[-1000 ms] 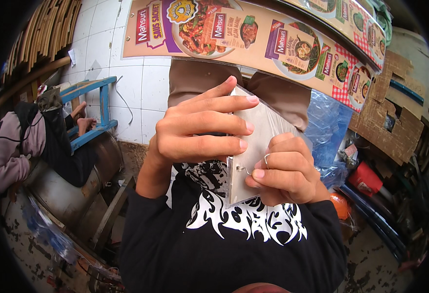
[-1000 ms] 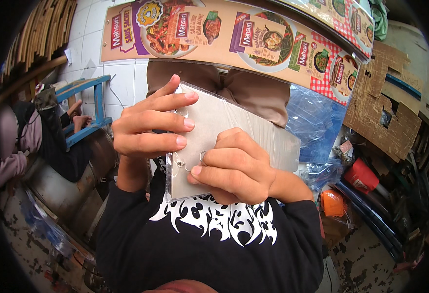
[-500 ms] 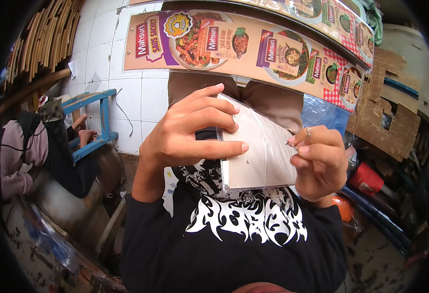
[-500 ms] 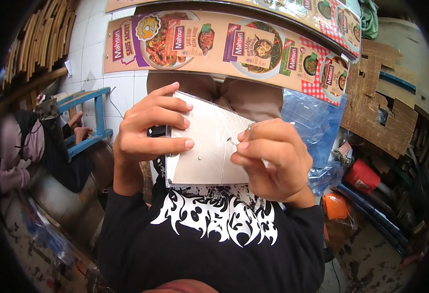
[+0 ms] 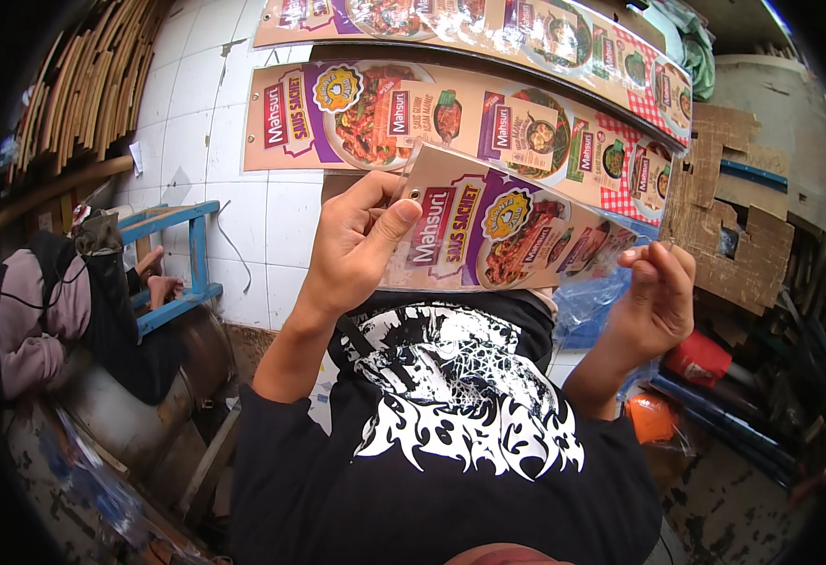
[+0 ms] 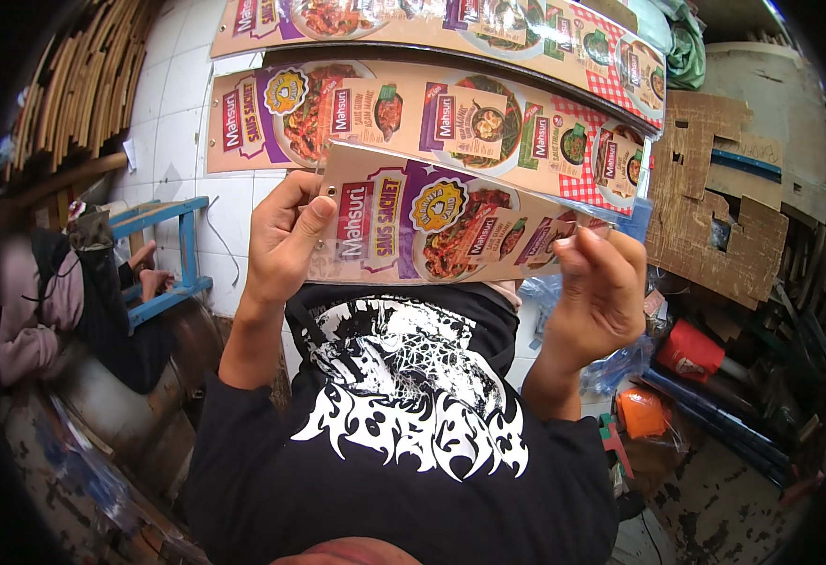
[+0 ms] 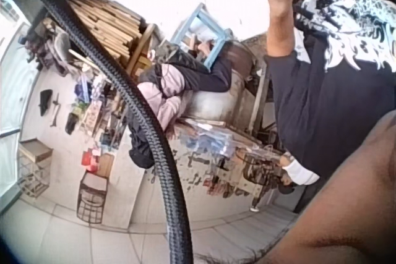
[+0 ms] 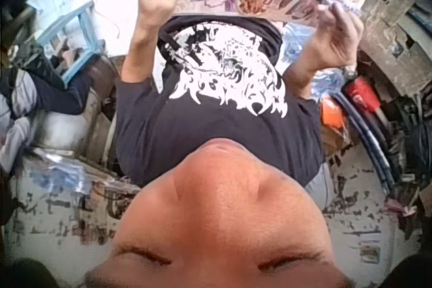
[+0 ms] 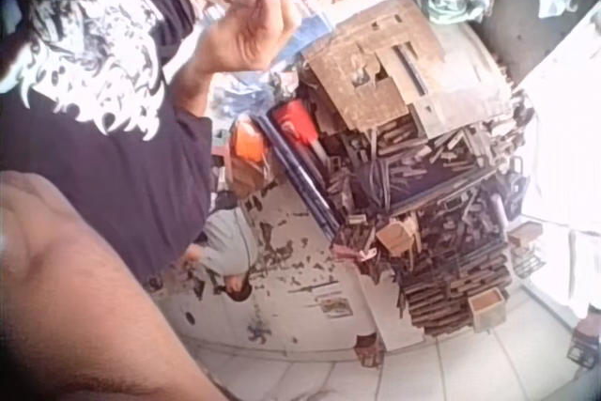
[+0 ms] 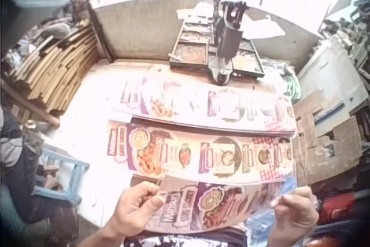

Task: The person folds cardstock packaging and places it onto a metal base before using a manual press to punch a hole through the layers. They repeat this process with several pieces of packaging.

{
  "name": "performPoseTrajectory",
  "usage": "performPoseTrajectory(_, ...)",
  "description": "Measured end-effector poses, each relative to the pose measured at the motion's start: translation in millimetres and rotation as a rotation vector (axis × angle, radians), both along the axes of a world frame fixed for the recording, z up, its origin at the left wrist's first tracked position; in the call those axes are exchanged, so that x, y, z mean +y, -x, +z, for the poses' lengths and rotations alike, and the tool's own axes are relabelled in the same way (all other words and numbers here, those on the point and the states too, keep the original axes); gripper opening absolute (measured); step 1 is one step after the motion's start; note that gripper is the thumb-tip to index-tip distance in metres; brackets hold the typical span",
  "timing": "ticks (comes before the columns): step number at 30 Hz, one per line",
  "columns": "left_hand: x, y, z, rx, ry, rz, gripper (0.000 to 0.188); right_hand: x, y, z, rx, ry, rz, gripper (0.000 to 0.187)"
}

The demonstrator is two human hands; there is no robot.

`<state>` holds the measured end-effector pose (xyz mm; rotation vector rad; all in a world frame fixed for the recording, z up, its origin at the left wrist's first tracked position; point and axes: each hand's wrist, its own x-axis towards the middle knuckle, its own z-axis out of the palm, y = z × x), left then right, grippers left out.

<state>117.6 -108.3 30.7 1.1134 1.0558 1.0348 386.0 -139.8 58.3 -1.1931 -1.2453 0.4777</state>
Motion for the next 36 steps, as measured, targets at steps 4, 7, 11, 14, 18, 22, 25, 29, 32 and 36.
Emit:
performPoseTrajectory(4, 0, 3, 1, 0.002, 0.048, 0.012, 0.022, 15, 17, -8, -0.215, 0.121, 0.109, 0.028)
performPoseTrajectory(7, 0, 7, -2, -0.011, 0.045, -0.019, 0.022, 37, 20, -15, -0.426, 0.172, 0.105, 0.030)
performPoseTrajectory(11, 0, 8, -13, -0.071, 0.065, -0.032, 0.022, 36, 21, -16, -0.303, 0.362, 0.242, 0.032)
performPoseTrajectory(14, -1, 7, -20, -0.035, 0.079, -0.071, 0.027, 30, 15, -28, -0.250, 0.422, 0.272, 0.034)
performPoseTrajectory(18, 1, 9, -25, 0.046, 0.035, -0.177, 0.029, 28, 12, -25, -0.268, 0.479, 0.234, 0.033)
performPoseTrajectory(22, -6, 16, -11, -0.027, 0.189, -0.442, 0.031, 31, 6, -11, -0.258, 0.451, 0.180, 0.034)
performPoseTrajectory(25, -9, 19, -10, -0.160, 0.109, -0.420, 0.030, 31, 6, 1, -0.280, 0.406, 0.176, 0.033)
performPoseTrajectory(29, -17, 13, -3, -0.323, 0.230, -0.215, 0.033, 32, 11, 18, -0.439, 0.078, -0.004, 0.027)
performPoseTrajectory(32, -23, 9, 0, -0.426, 0.301, -0.015, 0.046, 34, 11, 19, -0.360, -0.121, -0.090, 0.024)
performPoseTrajectory(36, -19, -3, 15, -0.412, 0.203, 0.166, 0.053, 47, 26, 15, -0.241, -0.153, 0.007, 0.028)
